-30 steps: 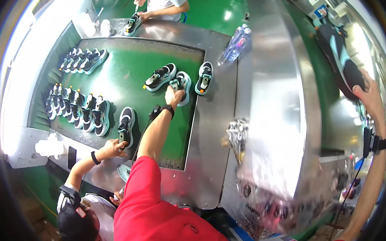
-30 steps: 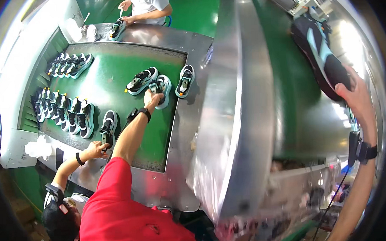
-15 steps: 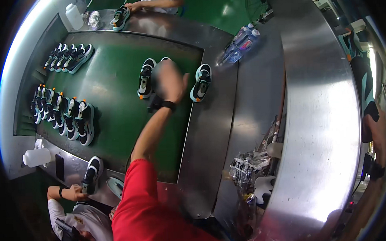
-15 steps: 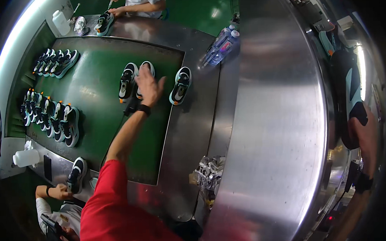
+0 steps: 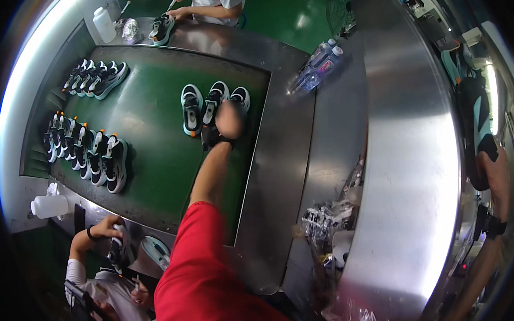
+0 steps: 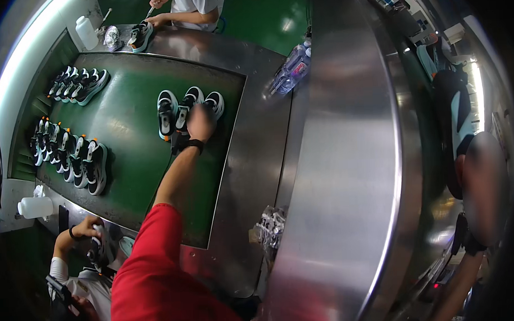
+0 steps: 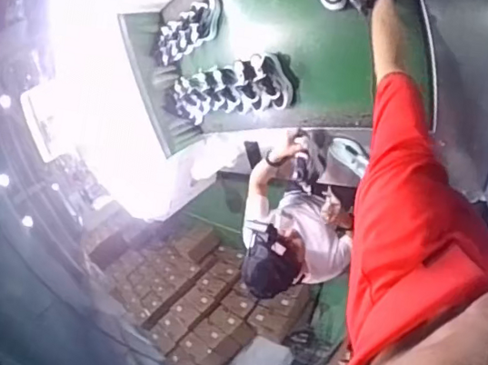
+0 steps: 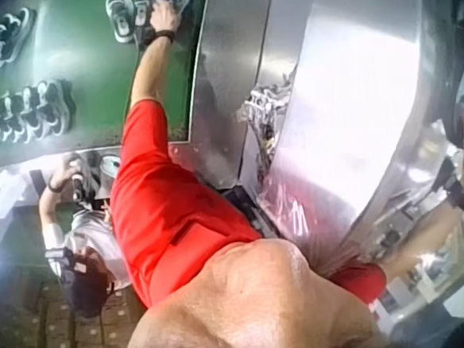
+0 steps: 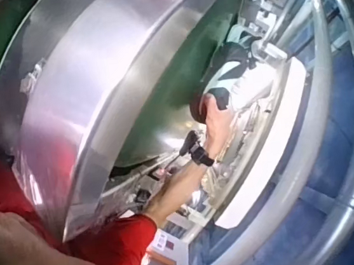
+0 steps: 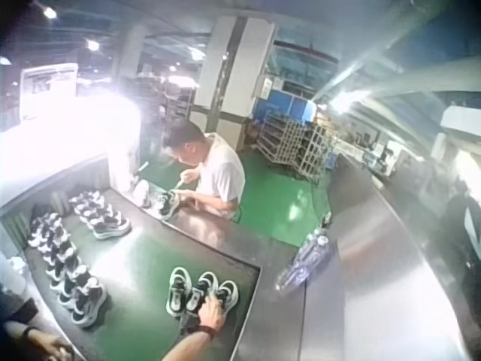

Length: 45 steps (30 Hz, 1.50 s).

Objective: Operating a shoe pressing machine and moving shoes between conveyor belts.

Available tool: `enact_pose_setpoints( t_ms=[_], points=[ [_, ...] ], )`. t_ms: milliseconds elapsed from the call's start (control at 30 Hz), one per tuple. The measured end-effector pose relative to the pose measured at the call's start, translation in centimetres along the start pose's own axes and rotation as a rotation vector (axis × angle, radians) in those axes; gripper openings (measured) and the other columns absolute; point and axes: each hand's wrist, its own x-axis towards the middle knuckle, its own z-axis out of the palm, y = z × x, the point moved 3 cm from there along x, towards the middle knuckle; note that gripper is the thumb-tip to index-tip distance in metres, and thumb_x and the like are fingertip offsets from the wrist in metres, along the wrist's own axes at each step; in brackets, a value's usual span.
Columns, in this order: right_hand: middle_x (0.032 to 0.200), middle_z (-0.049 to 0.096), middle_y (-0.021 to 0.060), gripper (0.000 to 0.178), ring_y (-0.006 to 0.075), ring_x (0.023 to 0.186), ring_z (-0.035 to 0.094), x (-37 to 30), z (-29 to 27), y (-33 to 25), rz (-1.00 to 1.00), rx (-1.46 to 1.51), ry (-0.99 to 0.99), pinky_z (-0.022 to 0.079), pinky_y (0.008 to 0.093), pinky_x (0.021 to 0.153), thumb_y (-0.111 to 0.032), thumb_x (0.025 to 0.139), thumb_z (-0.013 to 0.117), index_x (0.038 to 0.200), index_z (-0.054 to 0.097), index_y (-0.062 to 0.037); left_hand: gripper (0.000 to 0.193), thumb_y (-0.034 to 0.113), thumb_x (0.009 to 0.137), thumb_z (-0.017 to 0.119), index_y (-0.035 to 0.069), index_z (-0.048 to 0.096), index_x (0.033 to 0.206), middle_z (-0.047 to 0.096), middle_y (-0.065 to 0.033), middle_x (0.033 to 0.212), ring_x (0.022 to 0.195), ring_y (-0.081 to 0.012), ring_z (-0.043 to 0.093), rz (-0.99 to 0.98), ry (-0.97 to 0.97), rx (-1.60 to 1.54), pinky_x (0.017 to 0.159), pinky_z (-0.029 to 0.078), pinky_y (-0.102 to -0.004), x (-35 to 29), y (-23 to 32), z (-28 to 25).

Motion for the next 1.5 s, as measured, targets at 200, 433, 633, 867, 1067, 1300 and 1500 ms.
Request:
enact_pose_setpoints(
  t_ms=[200,433,633,867,1067,1300,1500],
  points=[
    [0.117,0.063,0.0179,0.068,0.0240,0.108,0.060,-1.3,1.1,-1.6,-0.084,0.073,0.228,0.044,0.0342,0.098,-0.015,0.078,0.072,0.138,0.046,0.0047,0.080,0.028,0.086,0.070,-0.008,0.027,0.143,0.037,-0.0319,0.142,0.132,-0.0476,0.037,0.440,0.236,-0.206,0.109,0.034,-0.0480,-9.5,1.2,-2.6],
    [0.129,0.059,0.0207,0.091,0.0334,0.115,0.060,-15.5,-4.7,-6.4,-0.344,0.026,0.677,0.049,0.0383,0.096,-0.005,0.062,0.083,0.143,0.043,-0.0120,0.038,0.025,0.099,0.058,-0.007,0.061,0.120,0.066,-0.0123,0.110,0.101,-0.0140,0.060,0.198,-1.277,-0.979,0.090,0.050,-0.0331,-39.7,7.1,-12.5],
    [0.127,0.058,0.0186,0.081,0.0360,0.114,0.057,-36.0,-7.5,-4.2,-0.344,-0.239,0.940,0.040,0.0505,0.103,-0.008,0.065,0.079,0.138,0.046,0.0012,0.081,0.059,0.093,0.050,0.002,0.032,0.147,0.040,-0.0278,0.145,0.130,-0.0459,0.044,0.095,-2.163,-1.446,0.108,0.037,-0.0563,-50.9,21.5,-22.4],
    [0.125,0.060,0.0031,0.059,0.0271,0.124,0.052,-62.4,-4.9,-4.2,0.085,-0.443,0.611,0.026,0.0589,0.112,-0.027,0.069,0.076,0.124,0.061,-0.0127,0.098,0.064,0.086,0.055,-0.004,0.024,0.149,0.036,-0.0282,0.146,0.126,-0.0443,0.048,-0.051,-2.921,-1.049,0.110,0.037,-0.0510,-69.9,29.5,-27.7],
    [0.149,0.037,0.0178,0.092,0.0291,0.129,0.045,-86.6,1.3,-5.0,0.797,0.743,0.883,0.039,0.0417,0.107,-0.014,0.075,0.081,0.150,0.028,-0.0090,0.052,0.021,0.096,0.056,0.002,0.038,0.140,0.057,-0.0133,0.130,0.117,-0.0265,0.059,0.099,-2.724,-0.922,0.101,0.047,-0.0405,-88.7,25.8,-27.0],
    [0.107,0.064,0.0089,0.057,0.0156,0.097,0.061,-107.8,9.1,-9.4,1.455,0.429,1.778,0.048,0.0286,0.089,-0.007,0.069,0.077,0.121,0.055,0.0026,0.060,0.015,0.094,0.060,-0.003,0.034,0.146,0.054,-0.0117,0.131,0.118,-0.0186,0.050,1.362,-2.366,-0.604,0.101,0.038,-0.0298,-112.0,14.8,-29.0],
    [0.110,0.063,0.0081,0.057,0.0148,0.096,0.060,-122.8,11.7,-18.1,1.792,0.383,2.057,0.048,0.0287,0.090,-0.006,0.072,0.073,0.126,0.054,0.0008,0.060,0.038,0.094,0.060,-0.007,0.047,0.130,0.064,-0.0113,0.113,0.091,-0.0132,0.058,1.350,-2.650,-0.026,0.077,0.046,-0.0253,-130.0,7.6,-25.3]
  ],
)
